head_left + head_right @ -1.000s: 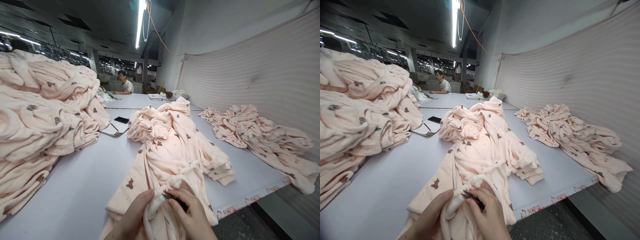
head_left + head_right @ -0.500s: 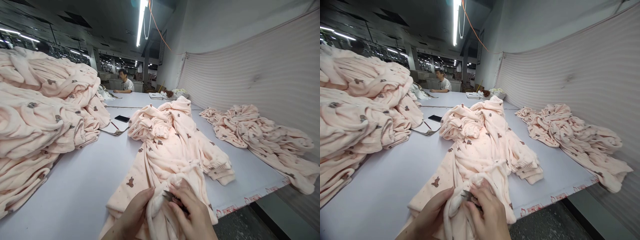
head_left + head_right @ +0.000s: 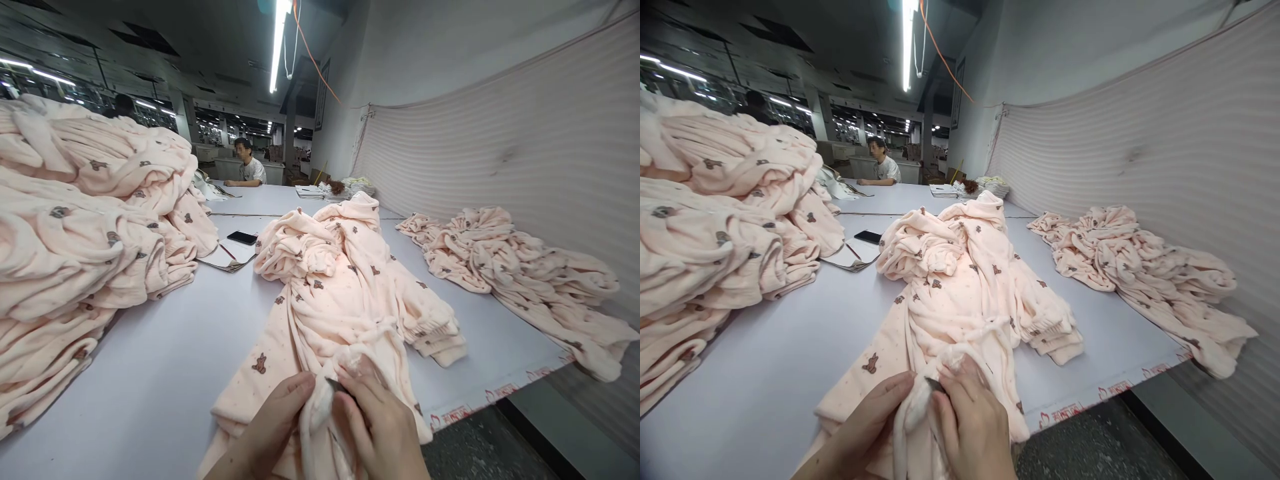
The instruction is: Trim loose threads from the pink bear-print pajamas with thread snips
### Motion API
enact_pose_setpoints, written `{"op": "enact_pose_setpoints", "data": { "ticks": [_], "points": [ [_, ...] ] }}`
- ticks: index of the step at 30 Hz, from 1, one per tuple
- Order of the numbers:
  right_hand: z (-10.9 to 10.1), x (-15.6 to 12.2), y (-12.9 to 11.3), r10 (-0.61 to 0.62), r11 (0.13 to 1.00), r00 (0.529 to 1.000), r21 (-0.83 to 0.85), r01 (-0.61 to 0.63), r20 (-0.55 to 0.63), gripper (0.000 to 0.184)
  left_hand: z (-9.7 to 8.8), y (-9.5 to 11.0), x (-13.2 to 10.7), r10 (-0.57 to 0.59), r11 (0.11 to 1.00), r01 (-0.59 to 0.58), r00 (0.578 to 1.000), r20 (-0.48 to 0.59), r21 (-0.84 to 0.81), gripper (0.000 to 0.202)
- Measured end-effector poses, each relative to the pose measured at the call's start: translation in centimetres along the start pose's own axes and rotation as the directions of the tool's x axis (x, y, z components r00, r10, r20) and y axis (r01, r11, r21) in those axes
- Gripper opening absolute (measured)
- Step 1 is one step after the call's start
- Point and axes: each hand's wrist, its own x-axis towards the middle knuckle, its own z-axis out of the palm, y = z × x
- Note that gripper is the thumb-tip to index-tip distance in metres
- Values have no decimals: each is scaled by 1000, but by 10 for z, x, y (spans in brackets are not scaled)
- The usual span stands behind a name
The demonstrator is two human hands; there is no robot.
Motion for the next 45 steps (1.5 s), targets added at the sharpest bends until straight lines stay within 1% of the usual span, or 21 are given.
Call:
{"op": "enact_pose_setpoints", "data": {
  "ticks": [3,7,10,13,15,17,20,22,24,26,27,28,29,31,32,34,36,38,40,42,45],
  "points": [
    [0,1,0,95,991,995,89,-96,14,23,-1,-2,1,-14,1000,14,1000,20,8,25],
    [-2,1,4,23,996,999,86,-27,46,26,-3,0,2,-24,999,21,996,87,26,26],
    [-6,1,8,102,987,995,128,-99,-16,23,-4,10,9,-15,984,-14,987,158,176,21],
    [-3,-4,2,221,944,974,263,-200,-55,23,-4,24,28,19,942,-100,969,247,321,27],
    [6,-9,-11,239,910,971,348,-225,2,24,-3,30,48,9,936,-102,963,268,338,31],
    [23,-12,-25,216,886,969,393,-247,122,21,-4,34,66,-19,937,-76,964,267,342,37],
    [48,-4,-30,178,927,959,290,-239,221,30,-12,41,77,-21,914,-68,977,213,401,42],
    [59,9,-16,188,963,958,152,-224,217,38,-27,48,65,38,874,-91,992,120,478,38],
    [62,25,7,212,970,957,73,-230,199,36,-50,51,38,166,806,-116,986,-34,581,35],
    [59,41,28,215,970,957,68,-232,195,35,-79,48,2,332,719,-97,918,-217,688,36],
    [56,49,35,203,971,958,87,-224,204,32,-92,44,-15,378,687,-59,880,-287,725,37],
    [52,56,40,179,971,959,114,-208,220,29,-104,39,-31,412,640,14,838,-358,769,39],
    [48,62,42,149,971,959,148,-188,241,24,-113,33,-44,402,550,126,826,-394,825,40],
    [40,71,40,87,963,955,220,-153,285,19,-119,22,-58,334,444,205,866,-373,872,31],
    [37,74,36,66,957,952,250,-145,298,19,-117,18,-59,314,417,207,881,-354,885,25],
    [35,77,27,53,943,951,297,-147,303,20,-103,15,-51,338,455,149,883,-325,878,18],
    [38,75,14,56,928,955,338,-157,290,17,-85,17,-37,377,587,48,867,-326,808,19],
    [45,70,2,46,892,951,416,-177,306,11,-68,21,-23,358,759,-95,888,-290,644,24],
    [53,66,-6,30,828,941,520,-212,336,14,-56,22,-13,322,879,-206,922,-216,430,35],
    [60,63,-9,48,748,942,613,-254,332,9,-48,19,-5,307,918,-254,941,-140,305,41],
    [65,62,-5,152,662,948,682,-309,281,13,-39,4,5,338,899,-280,933,-126,335,31]
  ]
}}
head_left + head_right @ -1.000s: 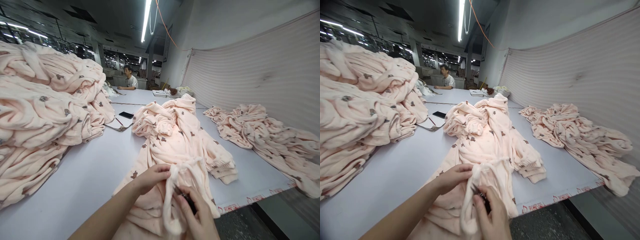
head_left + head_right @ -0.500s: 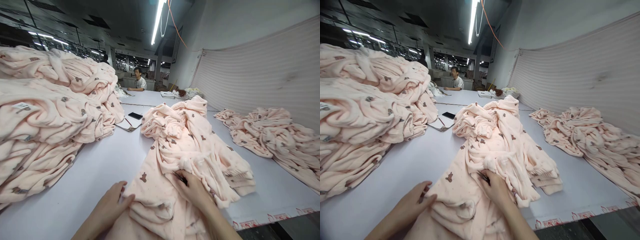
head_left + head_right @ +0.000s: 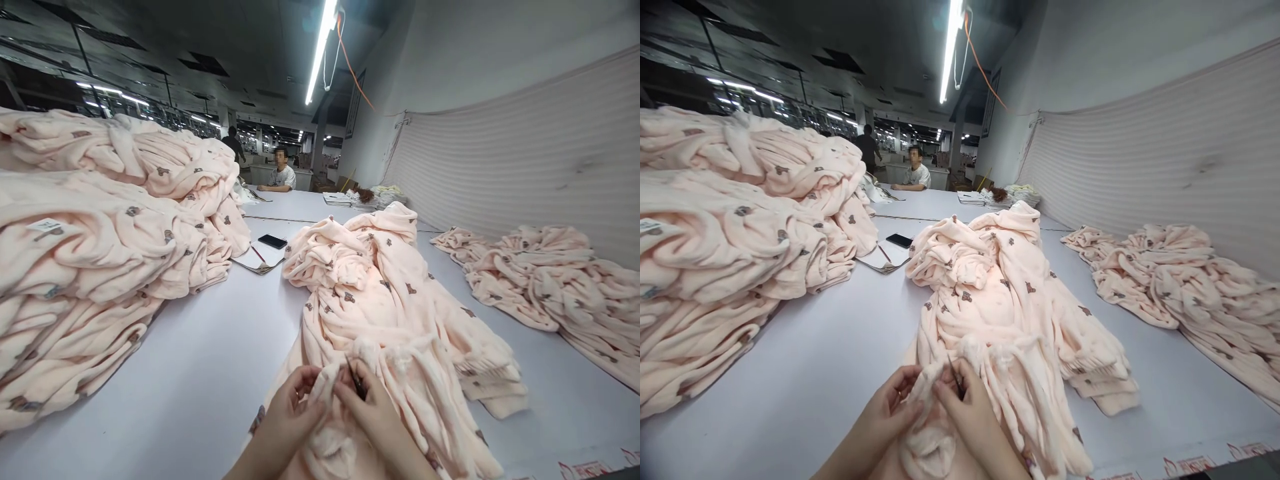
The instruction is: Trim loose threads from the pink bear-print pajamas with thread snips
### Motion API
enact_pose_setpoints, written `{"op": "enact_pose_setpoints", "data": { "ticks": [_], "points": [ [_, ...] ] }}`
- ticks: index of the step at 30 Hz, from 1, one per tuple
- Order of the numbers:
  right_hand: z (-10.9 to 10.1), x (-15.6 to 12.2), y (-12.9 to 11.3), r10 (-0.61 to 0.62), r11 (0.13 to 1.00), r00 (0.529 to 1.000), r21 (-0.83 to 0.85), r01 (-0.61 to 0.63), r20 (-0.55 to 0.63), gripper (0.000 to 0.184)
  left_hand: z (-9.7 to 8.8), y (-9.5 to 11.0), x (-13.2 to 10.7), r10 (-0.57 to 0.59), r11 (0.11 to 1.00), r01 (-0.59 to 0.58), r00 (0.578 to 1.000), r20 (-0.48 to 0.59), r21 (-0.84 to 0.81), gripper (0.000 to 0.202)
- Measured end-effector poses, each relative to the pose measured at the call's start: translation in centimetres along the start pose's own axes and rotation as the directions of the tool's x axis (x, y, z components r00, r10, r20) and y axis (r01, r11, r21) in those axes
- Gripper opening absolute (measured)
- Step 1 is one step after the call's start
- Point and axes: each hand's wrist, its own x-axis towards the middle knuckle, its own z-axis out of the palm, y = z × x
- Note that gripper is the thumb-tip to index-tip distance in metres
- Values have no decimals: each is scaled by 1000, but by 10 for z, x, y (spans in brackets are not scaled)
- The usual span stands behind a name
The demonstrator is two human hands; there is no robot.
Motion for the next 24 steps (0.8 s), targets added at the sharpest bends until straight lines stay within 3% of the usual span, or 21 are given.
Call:
{"op": "enact_pose_setpoints", "data": {
  "ticks": [4,6,9,15,20,24],
  "points": [
    [-5,-4,4,56,995,996,-73,-61,-75,9,16,-18,4,30,988,-14,995,-98,157,13],
    [-7,-9,5,41,989,995,-137,-54,-91,7,16,-22,5,54,950,-10,990,-133,313,7],
    [-14,-14,4,-25,963,996,-269,0,-89,11,8,-22,3,193,873,-96,968,-158,478,6],
    [-31,-25,-13,-54,848,996,-524,86,75,15,-2,-29,1,503,744,-414,864,-32,525,24],
    [-36,-29,-23,-132,748,986,-641,169,106,26,-3,-33,3,518,713,-452,855,32,537,28],
    [-34,-25,-28,-93,797,986,-584,156,137,23,-5,-32,2,509,705,-454,859,56,545,29]
  ]
}}
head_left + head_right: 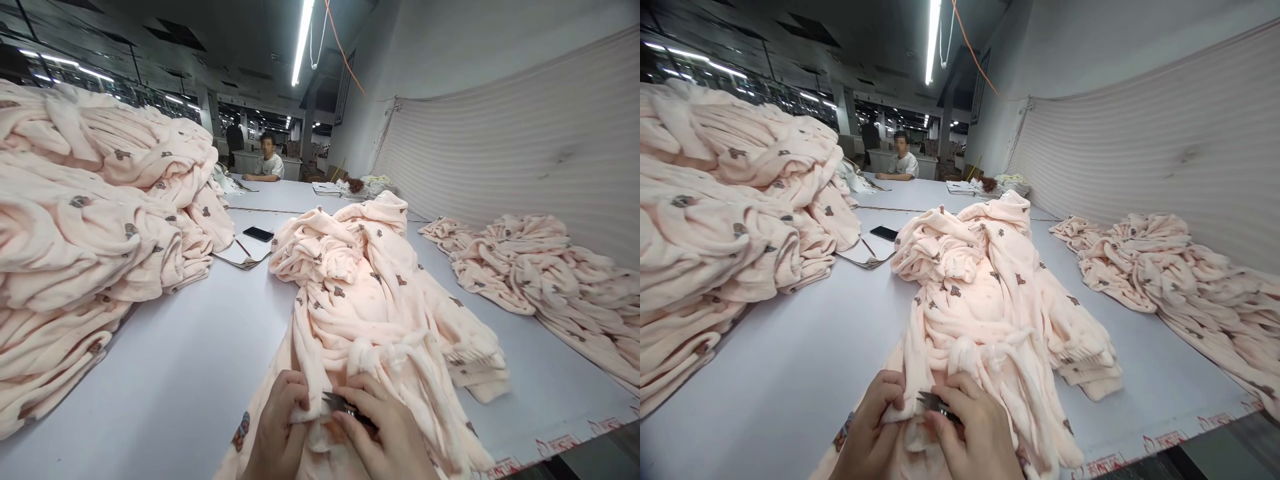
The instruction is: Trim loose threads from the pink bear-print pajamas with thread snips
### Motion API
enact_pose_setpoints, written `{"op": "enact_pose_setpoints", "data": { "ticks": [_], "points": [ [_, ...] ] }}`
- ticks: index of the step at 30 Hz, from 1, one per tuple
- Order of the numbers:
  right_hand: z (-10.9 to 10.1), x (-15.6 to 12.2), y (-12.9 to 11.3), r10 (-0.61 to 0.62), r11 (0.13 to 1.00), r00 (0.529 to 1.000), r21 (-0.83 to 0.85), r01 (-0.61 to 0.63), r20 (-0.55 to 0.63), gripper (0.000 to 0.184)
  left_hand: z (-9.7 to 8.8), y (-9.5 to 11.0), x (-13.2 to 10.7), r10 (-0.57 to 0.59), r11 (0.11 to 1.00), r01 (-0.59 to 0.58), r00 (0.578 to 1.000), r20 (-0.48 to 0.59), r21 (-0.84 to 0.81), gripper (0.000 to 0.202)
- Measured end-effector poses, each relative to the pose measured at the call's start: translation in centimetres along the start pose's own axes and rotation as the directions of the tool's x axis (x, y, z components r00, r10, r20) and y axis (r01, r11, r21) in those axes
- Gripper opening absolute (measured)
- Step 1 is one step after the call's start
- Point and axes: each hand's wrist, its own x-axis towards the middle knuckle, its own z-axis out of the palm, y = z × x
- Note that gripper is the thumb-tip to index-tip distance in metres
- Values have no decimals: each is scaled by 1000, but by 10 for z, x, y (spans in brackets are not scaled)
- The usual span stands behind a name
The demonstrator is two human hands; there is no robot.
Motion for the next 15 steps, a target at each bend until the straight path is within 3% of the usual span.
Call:
{"op": "enact_pose_setpoints", "data": {
  "ticks": [4,10,12,15],
  "points": [
    [1,5,-1,17,1000,1000,-3,-17,-9,22,-2,0,0,-4,1000,4,1000,-11,-5,31],
    [16,-3,6,123,992,981,53,-116,-152,21,-1,-8,-3,50,998,-51,998,-45,-20,27],
    [21,-9,6,145,989,973,69,-135,-180,35,1,-10,-7,14,999,-19,995,-95,-49,28],
    [21,-12,1,129,989,983,92,-118,-131,43,5,-11,-10,-52,998,46,985,-164,-43,36]
  ]
}}
